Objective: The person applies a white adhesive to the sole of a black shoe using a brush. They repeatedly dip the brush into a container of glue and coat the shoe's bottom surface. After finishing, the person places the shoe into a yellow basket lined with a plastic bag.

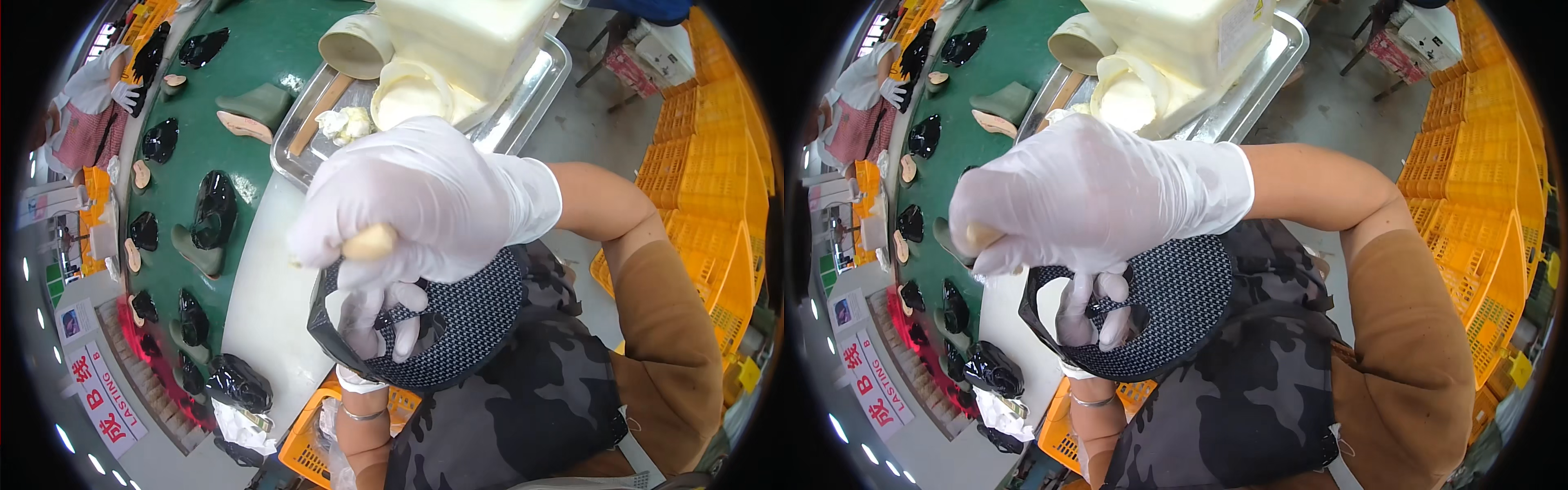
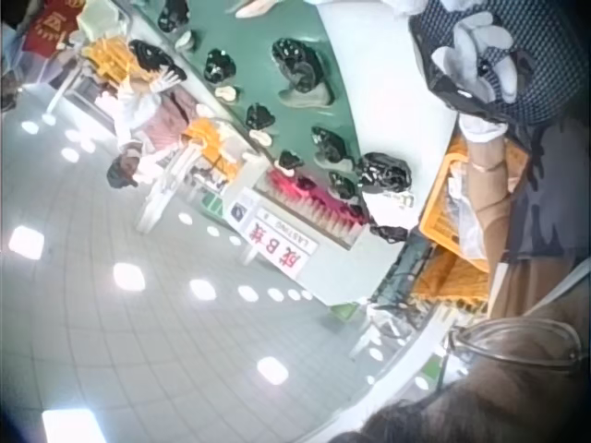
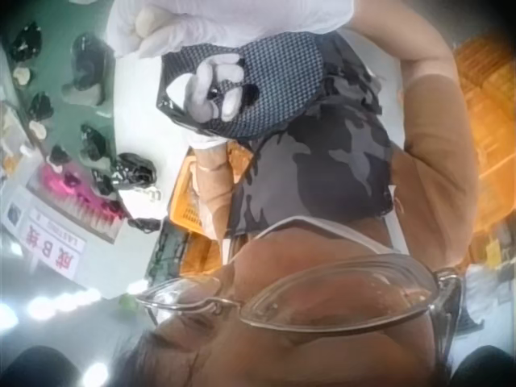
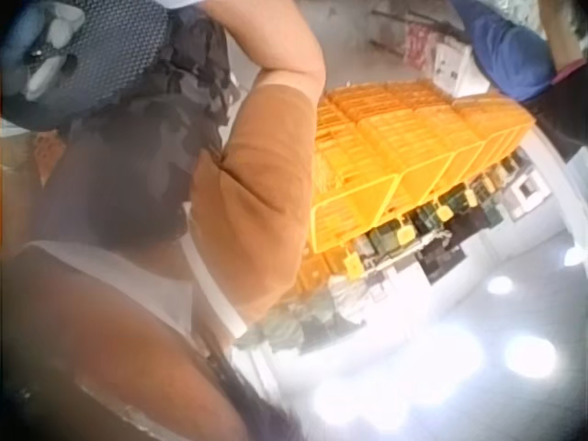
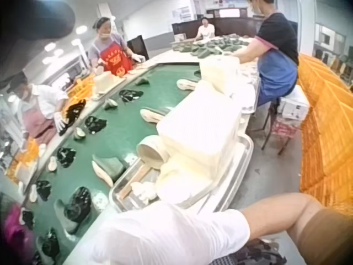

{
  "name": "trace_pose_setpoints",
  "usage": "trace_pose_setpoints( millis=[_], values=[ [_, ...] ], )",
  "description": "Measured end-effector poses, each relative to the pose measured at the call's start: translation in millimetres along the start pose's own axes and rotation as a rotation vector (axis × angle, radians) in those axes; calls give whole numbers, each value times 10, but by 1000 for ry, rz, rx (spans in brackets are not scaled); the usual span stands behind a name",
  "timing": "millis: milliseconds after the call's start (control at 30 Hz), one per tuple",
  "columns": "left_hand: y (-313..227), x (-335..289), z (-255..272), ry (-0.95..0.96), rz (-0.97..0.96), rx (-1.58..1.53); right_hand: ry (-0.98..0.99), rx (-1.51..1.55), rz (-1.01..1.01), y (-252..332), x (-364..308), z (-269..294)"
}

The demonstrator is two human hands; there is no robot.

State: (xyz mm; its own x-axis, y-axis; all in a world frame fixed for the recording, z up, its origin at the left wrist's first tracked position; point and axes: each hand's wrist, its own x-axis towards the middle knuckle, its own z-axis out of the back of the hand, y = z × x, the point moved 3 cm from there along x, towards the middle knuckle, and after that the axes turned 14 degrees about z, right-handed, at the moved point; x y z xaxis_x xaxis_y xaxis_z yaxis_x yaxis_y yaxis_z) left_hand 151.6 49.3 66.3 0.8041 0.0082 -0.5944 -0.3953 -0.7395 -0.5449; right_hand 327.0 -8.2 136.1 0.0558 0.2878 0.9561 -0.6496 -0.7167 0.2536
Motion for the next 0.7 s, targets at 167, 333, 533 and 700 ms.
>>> trace_pose_setpoints(
  millis=[167, 333, 533, 700],
  values=[
    [1, 3, 102, -38, -36, 14, 187, -118, -151, 41, -191, 258],
    [33, -34, 158, -73, -61, -89, 11, 12, -272, 121, -189, 316],
    [68, -73, 162, -96, -211, 208, -117, 69, -240, -22, -248, 172],
    [118, -107, 240, -142, -262, 38, -97, 22, -331, 1, -445, 367]
  ],
)
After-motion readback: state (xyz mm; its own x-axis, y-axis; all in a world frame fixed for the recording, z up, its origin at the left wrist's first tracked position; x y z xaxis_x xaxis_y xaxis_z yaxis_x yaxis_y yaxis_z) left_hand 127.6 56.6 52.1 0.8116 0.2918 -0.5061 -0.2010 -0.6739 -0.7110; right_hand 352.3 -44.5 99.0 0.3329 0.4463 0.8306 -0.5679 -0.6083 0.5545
